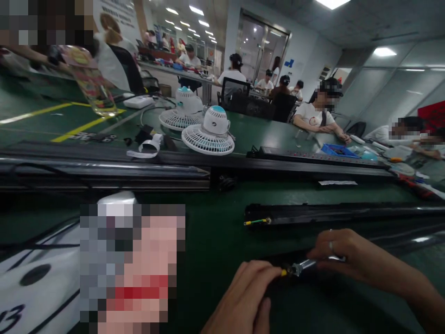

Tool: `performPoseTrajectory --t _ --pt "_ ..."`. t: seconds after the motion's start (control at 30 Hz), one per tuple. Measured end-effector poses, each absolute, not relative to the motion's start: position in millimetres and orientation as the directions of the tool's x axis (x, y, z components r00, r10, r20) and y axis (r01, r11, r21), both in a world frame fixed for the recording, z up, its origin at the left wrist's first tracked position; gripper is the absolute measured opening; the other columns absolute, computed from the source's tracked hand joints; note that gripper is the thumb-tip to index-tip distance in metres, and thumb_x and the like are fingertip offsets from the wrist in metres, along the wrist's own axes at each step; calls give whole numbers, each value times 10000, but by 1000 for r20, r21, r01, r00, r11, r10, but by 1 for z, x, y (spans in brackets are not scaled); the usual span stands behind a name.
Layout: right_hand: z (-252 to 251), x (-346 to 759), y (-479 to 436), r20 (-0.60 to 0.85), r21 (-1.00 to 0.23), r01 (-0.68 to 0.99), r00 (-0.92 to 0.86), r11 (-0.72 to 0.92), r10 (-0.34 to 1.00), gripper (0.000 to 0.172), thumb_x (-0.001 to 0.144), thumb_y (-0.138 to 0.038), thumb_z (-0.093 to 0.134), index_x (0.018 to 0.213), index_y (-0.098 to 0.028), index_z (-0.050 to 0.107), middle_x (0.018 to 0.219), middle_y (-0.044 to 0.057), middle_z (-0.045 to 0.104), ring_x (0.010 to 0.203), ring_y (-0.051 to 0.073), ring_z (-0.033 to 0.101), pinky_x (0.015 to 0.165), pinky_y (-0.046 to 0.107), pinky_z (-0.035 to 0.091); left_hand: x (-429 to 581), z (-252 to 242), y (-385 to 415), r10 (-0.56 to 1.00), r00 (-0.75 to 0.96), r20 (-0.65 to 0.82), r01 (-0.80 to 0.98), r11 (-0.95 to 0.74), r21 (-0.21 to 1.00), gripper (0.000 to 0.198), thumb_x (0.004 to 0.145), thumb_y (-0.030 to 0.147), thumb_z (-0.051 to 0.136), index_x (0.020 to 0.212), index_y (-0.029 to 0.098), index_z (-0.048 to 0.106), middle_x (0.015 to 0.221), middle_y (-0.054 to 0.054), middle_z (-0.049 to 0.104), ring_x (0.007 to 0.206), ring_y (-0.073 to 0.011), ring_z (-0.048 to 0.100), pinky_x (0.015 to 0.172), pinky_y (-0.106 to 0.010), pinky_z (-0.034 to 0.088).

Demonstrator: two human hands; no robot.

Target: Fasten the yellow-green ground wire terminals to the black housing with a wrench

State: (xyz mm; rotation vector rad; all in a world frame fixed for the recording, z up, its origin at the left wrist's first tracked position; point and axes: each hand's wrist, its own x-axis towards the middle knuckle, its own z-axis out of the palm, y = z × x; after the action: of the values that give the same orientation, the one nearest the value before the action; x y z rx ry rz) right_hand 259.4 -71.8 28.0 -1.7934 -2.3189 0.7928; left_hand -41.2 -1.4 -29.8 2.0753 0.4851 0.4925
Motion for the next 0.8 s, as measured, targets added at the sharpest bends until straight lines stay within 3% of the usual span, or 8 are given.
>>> performPoseTrajectory --t 0.13,0.4,0.8 --pt "31 258 -71 -180 -490 856 -284 164 942 209 974 -241 637 1158 -255 736 1024 36 726 912 174 680 807 276 520 -40 -22 -4 551 827 114 170 -439 882 453 995 100 374 1384 290 507 1304 -45 569 1194 -174 569 1039 -355 500" --pt "35 254 -75 -106 -474 855 -293 211 950 197 976 -215 617 1121 -237 749 1014 36 742 908 174 691 807 299 528 -36 -14 -8 571 815 105 216 -466 858 413 1003 125 407 1364 278 535 1291 -42 576 1182 -185 573 1033 -394 499" --pt "28 262 -74 -21 -400 858 -362 324 932 239 976 -168 623 1176 -249 726 1016 36 720 899 166 659 787 292 500 -32 -8 -3 508 858 78 233 -520 822 410 996 95 388 1312 301 548 1263 -9 562 1146 -139 583 1005 -305 505"
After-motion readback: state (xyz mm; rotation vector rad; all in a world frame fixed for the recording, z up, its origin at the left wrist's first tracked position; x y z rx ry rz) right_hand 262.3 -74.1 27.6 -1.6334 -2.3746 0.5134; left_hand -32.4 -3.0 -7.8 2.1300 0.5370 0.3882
